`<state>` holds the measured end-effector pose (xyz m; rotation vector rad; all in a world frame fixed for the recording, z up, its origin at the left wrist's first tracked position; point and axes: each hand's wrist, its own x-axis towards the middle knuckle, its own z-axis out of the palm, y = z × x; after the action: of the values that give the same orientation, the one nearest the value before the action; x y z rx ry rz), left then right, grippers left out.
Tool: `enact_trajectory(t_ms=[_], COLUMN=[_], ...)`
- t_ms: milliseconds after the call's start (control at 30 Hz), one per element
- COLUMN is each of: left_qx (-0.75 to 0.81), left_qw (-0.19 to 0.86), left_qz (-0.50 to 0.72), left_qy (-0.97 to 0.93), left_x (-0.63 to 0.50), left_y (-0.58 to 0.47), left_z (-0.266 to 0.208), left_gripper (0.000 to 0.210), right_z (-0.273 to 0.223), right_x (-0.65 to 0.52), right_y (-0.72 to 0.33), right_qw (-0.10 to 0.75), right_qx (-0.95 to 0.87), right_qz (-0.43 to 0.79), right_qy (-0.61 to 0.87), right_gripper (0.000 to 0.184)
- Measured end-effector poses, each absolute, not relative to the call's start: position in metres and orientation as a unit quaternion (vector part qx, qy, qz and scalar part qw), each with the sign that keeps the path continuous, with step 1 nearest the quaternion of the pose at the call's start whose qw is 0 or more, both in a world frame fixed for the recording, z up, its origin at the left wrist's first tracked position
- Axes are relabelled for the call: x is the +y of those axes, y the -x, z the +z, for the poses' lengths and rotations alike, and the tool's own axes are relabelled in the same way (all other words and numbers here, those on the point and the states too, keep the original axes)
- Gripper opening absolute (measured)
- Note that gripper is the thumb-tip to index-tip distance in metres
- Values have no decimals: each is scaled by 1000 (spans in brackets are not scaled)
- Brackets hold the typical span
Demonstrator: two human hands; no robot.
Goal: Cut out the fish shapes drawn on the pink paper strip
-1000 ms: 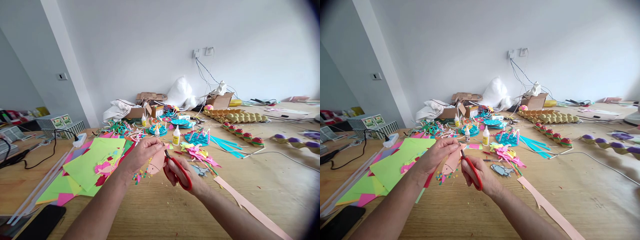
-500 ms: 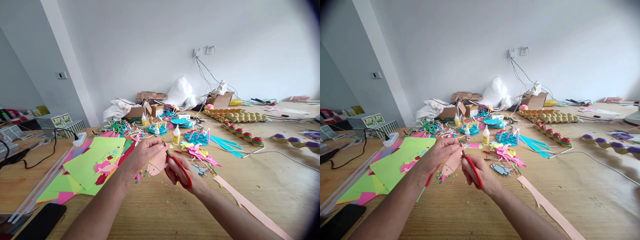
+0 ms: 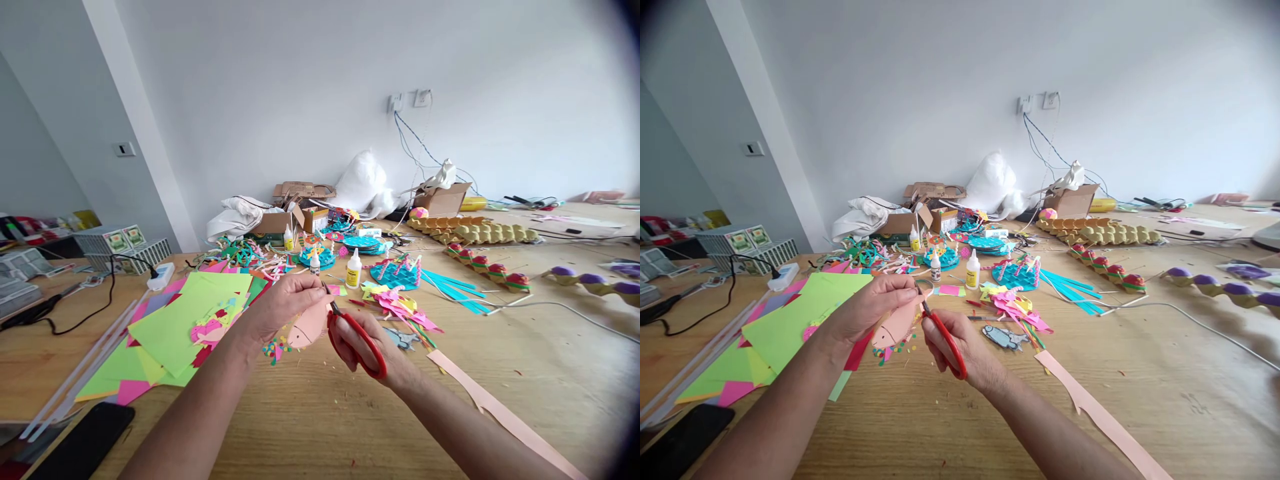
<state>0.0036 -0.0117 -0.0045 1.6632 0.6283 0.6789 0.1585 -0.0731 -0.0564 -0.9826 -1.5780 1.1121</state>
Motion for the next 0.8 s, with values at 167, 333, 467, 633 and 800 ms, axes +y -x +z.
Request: enact_trajectory(t_ms=[167,333,467,633,800], left_qx=[262,251,246,247,258], left_qw=[588,614,618,613,605], left_qz=[274,251,226,211,190], left_qy=[-715,-705,-712,-720,-729], left_x=[-10,-8,-4,-1,4], left_y=[1,6,10,13,17], left_z=[-2,-1,0,0,-2], left_gripper=[27,25,22,23,23], right_z=[-57,-54,-52,-52,-49], right_x=[-73,-75,-75,-75,-76], right_y=[-159,-159,-160,-161,-162], right_qw=[454,425,405,389,362], right_qx=[-650,-658,-670,-689,-708], right_qz=[456,451,446,429,409], right_qy=[404,426,434,436,448], right_gripper=[53,54,56,55,52])
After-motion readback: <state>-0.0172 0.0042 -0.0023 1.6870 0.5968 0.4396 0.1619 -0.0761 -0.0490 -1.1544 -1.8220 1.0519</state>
